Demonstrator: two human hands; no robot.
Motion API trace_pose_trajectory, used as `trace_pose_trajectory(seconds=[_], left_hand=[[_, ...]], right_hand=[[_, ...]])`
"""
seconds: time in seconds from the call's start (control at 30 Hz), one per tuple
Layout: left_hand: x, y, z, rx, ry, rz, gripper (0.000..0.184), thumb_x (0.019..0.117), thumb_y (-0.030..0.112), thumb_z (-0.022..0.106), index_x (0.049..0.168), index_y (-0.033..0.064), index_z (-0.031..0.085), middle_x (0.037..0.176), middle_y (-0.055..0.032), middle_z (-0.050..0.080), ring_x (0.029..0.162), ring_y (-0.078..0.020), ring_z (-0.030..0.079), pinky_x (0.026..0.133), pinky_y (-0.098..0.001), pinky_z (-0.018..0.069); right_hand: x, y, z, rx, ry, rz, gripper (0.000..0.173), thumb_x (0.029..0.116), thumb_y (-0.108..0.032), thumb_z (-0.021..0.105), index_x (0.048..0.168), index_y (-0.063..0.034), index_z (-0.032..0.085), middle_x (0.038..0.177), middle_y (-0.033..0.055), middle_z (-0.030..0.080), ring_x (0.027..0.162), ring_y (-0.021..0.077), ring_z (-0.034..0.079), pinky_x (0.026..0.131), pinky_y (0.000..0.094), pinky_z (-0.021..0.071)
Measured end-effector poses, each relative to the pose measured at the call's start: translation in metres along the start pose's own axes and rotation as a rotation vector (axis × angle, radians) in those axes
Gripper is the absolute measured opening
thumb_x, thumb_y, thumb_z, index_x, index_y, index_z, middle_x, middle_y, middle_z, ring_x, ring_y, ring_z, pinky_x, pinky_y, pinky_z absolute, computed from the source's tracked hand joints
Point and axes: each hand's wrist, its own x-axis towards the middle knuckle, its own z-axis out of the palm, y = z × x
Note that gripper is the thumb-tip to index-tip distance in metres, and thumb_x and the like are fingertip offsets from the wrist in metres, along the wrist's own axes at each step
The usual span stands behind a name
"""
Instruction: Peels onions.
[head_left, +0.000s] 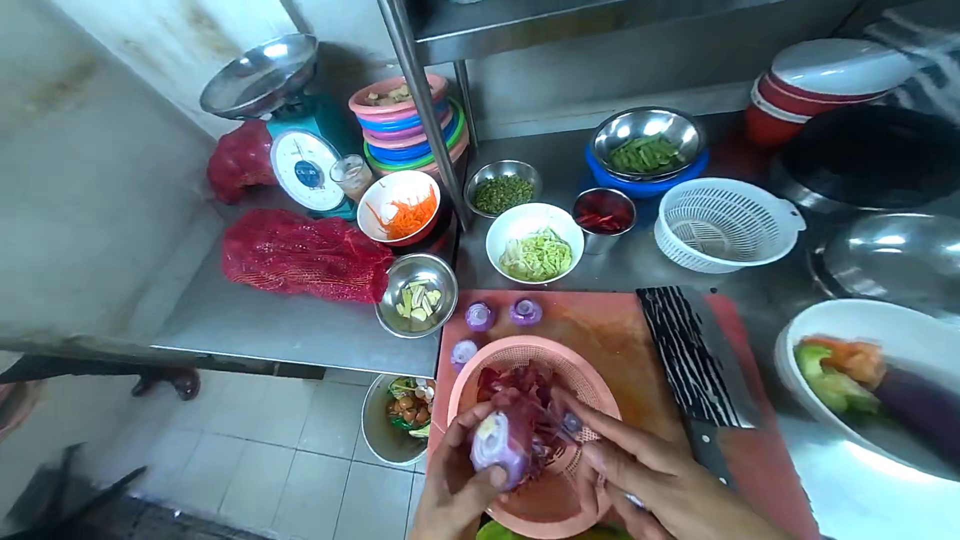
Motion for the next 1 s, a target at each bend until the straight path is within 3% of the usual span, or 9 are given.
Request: trace_pose_trajectory(seconds=[0.07, 0.17, 0.27, 0.4, 0.57, 0.77, 0.87, 1.0], left_hand=[[0.000, -0.006, 0.007, 0.077, -0.012, 0.030, 0.078, 0.0800, 0.029, 0.084, 0.139, -0.0056, 0.047, 0.133, -0.0135, 0.061, 0.114, -0.0204, 0.065, 0.094, -0.0386, 0.0572], [0.001, -0.010, 0.015, 0.142, -0.037, 0.103, 0.076, 0.0801, 0.022, 0.084, 0.139, -0.0080, 0.046, 0.137, -0.0140, 0.059, 0.121, -0.0204, 0.062, 0.100, -0.0382, 0.0550], [0.003, -0.007, 0.019, 0.200, 0.003, 0.146, 0.076, 0.0772, 0.016, 0.084, 0.138, -0.0098, 0.046, 0.137, -0.0159, 0.058, 0.120, -0.0204, 0.063, 0.098, -0.0371, 0.0577], [0.006, -0.009, 0.016, 0.177, 0.014, 0.119, 0.079, 0.0769, 0.022, 0.086, 0.138, -0.0096, 0.047, 0.136, -0.0162, 0.059, 0.118, -0.0215, 0.064, 0.097, -0.0370, 0.0575], [0.010, -0.011, 0.024, 0.143, 0.081, 0.115, 0.079, 0.0762, 0.021, 0.086, 0.137, -0.0105, 0.047, 0.134, -0.0157, 0.060, 0.118, -0.0195, 0.064, 0.098, -0.0354, 0.0565], [0.010, -0.012, 0.023, 0.107, 0.048, 0.124, 0.077, 0.0767, 0.024, 0.087, 0.136, -0.0074, 0.050, 0.133, -0.0129, 0.062, 0.118, -0.0184, 0.064, 0.098, -0.0358, 0.0559], [0.011, -0.010, 0.025, 0.108, 0.072, 0.120, 0.077, 0.0757, 0.018, 0.086, 0.137, -0.0086, 0.048, 0.133, -0.0143, 0.061, 0.117, -0.0192, 0.064, 0.097, -0.0359, 0.0567], [0.011, -0.011, 0.028, 0.148, 0.127, 0.134, 0.078, 0.0750, 0.017, 0.086, 0.136, -0.0087, 0.046, 0.132, -0.0147, 0.060, 0.117, -0.0191, 0.064, 0.096, -0.0356, 0.0578]], right_hand=[[-0.005, -0.003, 0.003, 0.122, -0.127, -0.051, 0.056, 0.1093, -0.025, 0.040, 0.163, -0.0197, 0.025, 0.094, 0.0022, 0.069, 0.054, 0.0064, 0.051, 0.046, 0.0236, 0.0424], [-0.007, -0.001, 0.006, 0.166, -0.194, -0.048, 0.061, 0.1088, -0.022, 0.043, 0.165, -0.0217, 0.020, 0.095, 0.0046, 0.070, 0.055, 0.0083, 0.054, 0.045, 0.0233, 0.0435], [-0.002, 0.005, 0.004, 0.211, -0.183, -0.029, 0.060, 0.1083, -0.023, 0.042, 0.164, -0.0225, 0.022, 0.091, 0.0028, 0.067, 0.053, 0.0075, 0.052, 0.044, 0.0215, 0.0415], [0.000, 0.012, -0.001, 0.221, -0.029, 0.011, 0.045, 0.1103, -0.027, 0.036, 0.153, -0.0166, 0.043, 0.088, -0.0026, 0.066, 0.048, 0.0036, 0.045, 0.041, 0.0196, 0.0390], [-0.005, 0.006, 0.001, 0.151, -0.144, -0.109, 0.057, 0.1101, -0.023, 0.039, 0.164, -0.0180, 0.023, 0.097, 0.0013, 0.069, 0.053, 0.0048, 0.046, 0.045, 0.0215, 0.0375], [0.005, 0.018, 0.004, 0.125, 0.115, -0.059, 0.046, 0.1093, -0.020, 0.039, 0.154, -0.0138, 0.046, 0.089, -0.0014, 0.067, 0.052, 0.0046, 0.048, 0.045, 0.0220, 0.0412], [0.002, 0.021, 0.000, 0.206, 0.103, -0.073, 0.045, 0.1094, -0.018, 0.039, 0.154, -0.0126, 0.045, 0.091, -0.0030, 0.068, 0.049, 0.0016, 0.043, 0.043, 0.0189, 0.0380], [-0.008, 0.010, 0.012, 0.120, 0.010, -0.195, 0.050, 0.1102, -0.018, 0.040, 0.159, -0.0089, 0.035, 0.101, 0.0029, 0.071, 0.059, 0.0046, 0.052, 0.050, 0.0226, 0.0421]])
